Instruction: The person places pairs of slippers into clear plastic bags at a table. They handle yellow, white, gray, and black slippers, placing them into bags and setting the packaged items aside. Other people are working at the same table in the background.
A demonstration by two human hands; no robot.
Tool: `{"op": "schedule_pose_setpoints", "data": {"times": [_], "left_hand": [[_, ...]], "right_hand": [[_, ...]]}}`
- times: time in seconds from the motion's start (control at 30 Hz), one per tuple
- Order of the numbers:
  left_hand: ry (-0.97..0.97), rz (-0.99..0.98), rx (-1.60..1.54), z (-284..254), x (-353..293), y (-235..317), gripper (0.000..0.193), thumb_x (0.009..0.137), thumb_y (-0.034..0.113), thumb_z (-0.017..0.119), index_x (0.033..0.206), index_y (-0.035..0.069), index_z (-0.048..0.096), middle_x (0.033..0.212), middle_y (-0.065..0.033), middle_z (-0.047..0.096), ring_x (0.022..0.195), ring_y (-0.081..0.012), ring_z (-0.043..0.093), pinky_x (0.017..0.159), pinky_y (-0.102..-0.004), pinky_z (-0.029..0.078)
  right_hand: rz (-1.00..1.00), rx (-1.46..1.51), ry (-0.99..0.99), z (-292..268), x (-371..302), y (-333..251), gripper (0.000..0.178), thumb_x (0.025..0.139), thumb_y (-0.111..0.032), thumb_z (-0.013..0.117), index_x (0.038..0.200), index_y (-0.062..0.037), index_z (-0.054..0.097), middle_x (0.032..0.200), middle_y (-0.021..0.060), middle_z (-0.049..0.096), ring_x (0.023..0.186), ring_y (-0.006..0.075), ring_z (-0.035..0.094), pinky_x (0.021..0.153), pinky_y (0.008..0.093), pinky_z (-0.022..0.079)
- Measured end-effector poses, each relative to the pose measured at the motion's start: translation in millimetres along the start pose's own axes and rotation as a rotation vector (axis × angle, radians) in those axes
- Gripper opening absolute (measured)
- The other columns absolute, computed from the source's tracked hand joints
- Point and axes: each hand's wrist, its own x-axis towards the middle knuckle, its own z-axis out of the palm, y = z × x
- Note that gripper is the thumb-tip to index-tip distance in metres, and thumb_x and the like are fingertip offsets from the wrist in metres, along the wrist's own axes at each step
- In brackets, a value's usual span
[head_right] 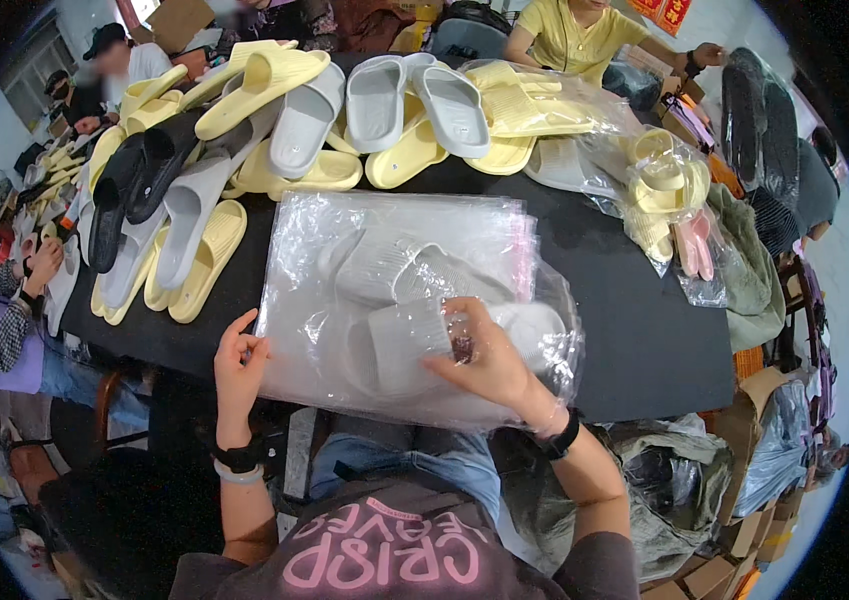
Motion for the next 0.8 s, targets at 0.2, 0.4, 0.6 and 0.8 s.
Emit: {"op": "schedule_pose_setpoints", "data": {"times": [0.2, 0.4, 0.6, 0.8], "left_hand": [[0.023, -0.015, -0.047, -9, -20, -3, 0.042, 0.09, -0.002, 0.063, 0.131, 0.001, 0.056, 0.074, 0.0003, 0.061, 0.066, -0.0039, 0.05, 0.062, -0.0194, 0.039], [0.057, -0.095, -0.057, -16, -23, -15, 0.038, 0.09, 0.0, 0.063, 0.128, 0.003, 0.06, 0.075, 0.0009, 0.058, 0.068, -0.0059, 0.048, 0.065, -0.0219, 0.039], [0.012, 0.021, 0.251, -22, -20, -12, 0.04, 0.088, -0.003, 0.059, 0.127, 0.002, 0.059, 0.094, -0.0095, 0.06, 0.085, -0.02, 0.056, 0.081, -0.0321, 0.046], [-0.091, 0.317, 0.334, 1, 7, 8, 0.049, 0.088, -0.001, 0.055, 0.137, -0.002, 0.048, 0.141, -0.0215, 0.049, 0.132, -0.0367, 0.045, 0.11, -0.0431, 0.037]], "right_hand": [[0.129, 0.329, 0.029, 24, -10, -21, 0.07, 0.086, 0.001, 0.072, 0.136, -0.0066, 0.024, 0.114, 0.0114, 0.06, 0.078, 0.0134, 0.064, 0.056, 0.0218, 0.051], [0.084, 0.382, -0.085, 32, 0, -17, 0.064, 0.088, -0.001, 0.071, 0.137, -0.0082, 0.031, 0.117, 0.0089, 0.056, 0.084, 0.0147, 0.063, 0.064, 0.0245, 0.053], [-0.094, -0.343, -0.109, -6, 23, -2, 0.047, 0.085, -0.007, 0.073, 0.128, -0.0102, 0.055, 0.124, 0.0122, 0.055, 0.112, 0.0253, 0.058, 0.09, 0.034, 0.049], [-0.467, -0.757, -0.218, -4, 59, -7, 0.063, 0.083, -0.023, 0.073, 0.139, -0.0077, 0.049, 0.143, 0.0179, 0.047, 0.136, 0.0345, 0.041, 0.112, 0.0456, 0.034]]}}
